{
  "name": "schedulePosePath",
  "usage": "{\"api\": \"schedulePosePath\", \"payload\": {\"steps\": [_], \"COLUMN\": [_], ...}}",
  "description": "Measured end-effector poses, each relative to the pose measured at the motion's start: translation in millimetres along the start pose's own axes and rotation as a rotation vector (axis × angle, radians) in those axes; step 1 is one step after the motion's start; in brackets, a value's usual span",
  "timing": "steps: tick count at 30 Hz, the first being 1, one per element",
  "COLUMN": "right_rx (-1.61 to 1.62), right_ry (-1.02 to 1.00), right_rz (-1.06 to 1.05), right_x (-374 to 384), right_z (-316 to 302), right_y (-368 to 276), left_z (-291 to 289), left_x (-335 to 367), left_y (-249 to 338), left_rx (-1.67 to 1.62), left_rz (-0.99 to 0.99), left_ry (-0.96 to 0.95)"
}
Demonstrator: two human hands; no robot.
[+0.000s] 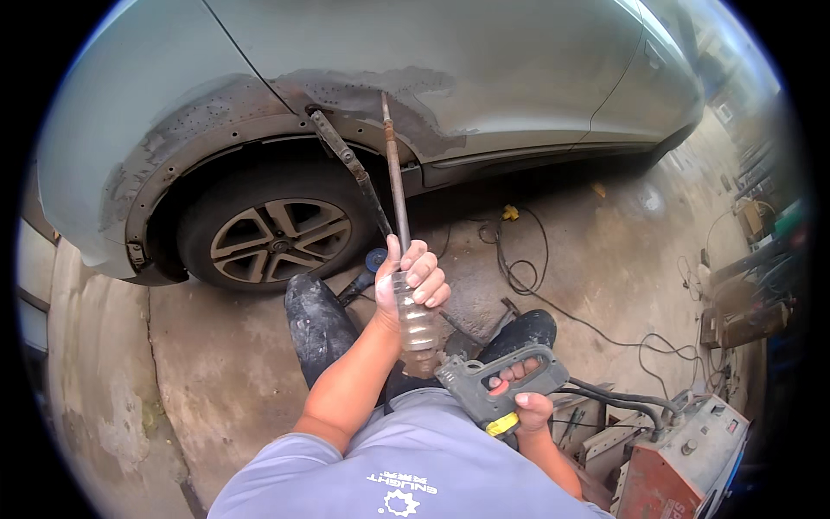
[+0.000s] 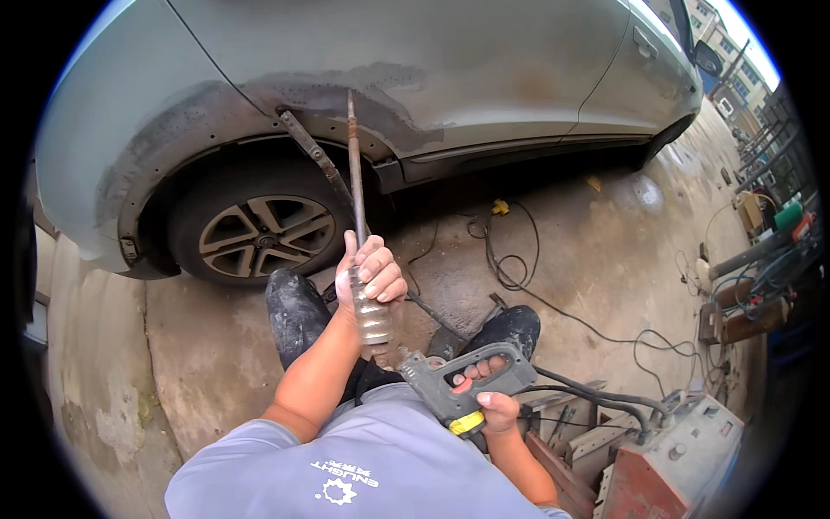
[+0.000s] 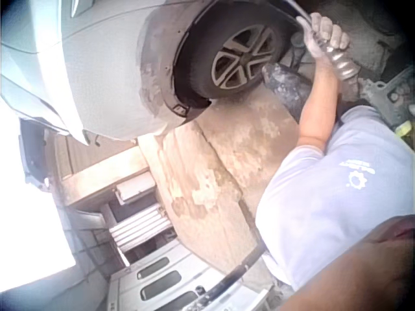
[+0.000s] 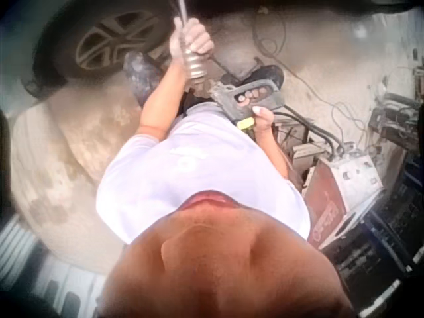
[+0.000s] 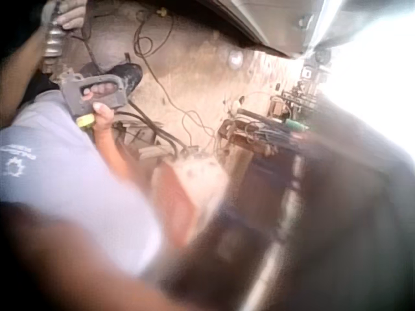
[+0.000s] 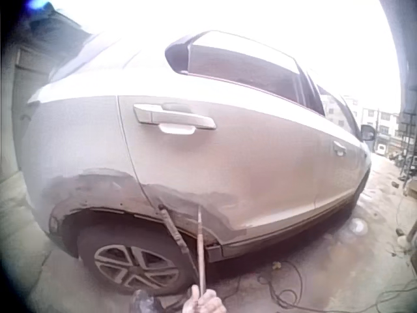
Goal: The person uses a pneumatic hammer with a chisel to repeatedly strike the rear quarter panel near the wheel arch of a silver car. They pause to inspect the panel with a hammer and open the door to check alignment, then resume hammering the same area.
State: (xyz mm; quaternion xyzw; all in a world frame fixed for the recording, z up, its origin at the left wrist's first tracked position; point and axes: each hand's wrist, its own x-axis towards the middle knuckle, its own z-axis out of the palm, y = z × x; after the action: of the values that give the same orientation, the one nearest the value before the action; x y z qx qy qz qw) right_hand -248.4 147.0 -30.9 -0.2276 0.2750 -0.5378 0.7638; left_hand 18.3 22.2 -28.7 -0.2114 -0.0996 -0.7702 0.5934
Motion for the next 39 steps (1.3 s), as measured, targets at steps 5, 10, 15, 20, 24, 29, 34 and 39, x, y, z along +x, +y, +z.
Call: {"api": "schedulePosePath", "payload": {"steps": [5, 10, 15, 20, 24, 29, 34, 39], "right_rx": [-0.01, -0.023, -0.013, -0.009, 0.004, 0.013, 0.028, 0.036], "right_ry": [-0.013, 0.024, -0.003, 0.029, -0.018, 0.011, 0.03, 0.076], "right_rz": [-0.041, -0.031, -0.026, -0.037, -0.029, -0.029, -0.022, -0.013], "right_x": [-1.2, -5.0, -3.5, -5.2, -2.0, -1.7, -2.4, -3.8], "right_z": [-10.1, 0.2, 4.1, -2.2, -5.7, -9.3, -8.1, -12.3], "right_y": [-5.1, 1.8, 4.8, 6.5, 2.8, 0.5, -1.9, -3.0], "left_z": [4.5, 17.8, 16.1, 19.6, 23.6, 25.8, 24.3, 24.2], "left_x": [-7.5, -11.5, -13.2, -13.5, -11.4, -6.5, -6.8, -6.0], "left_y": [9.3, 1.4, 6.4, 8.1, 8.0, 8.1, 8.9, 8.1], "left_rx": [0.255, 0.579, 0.625, 0.612, 0.633, 0.637, 0.62, 0.609], "left_rz": [-0.002, 0.047, 0.044, 0.033, 0.055, 0.052, 0.036, 0.071], "left_ry": [0.186, 0.598, 0.635, 0.62, 0.599, 0.603, 0.613, 0.579]}}
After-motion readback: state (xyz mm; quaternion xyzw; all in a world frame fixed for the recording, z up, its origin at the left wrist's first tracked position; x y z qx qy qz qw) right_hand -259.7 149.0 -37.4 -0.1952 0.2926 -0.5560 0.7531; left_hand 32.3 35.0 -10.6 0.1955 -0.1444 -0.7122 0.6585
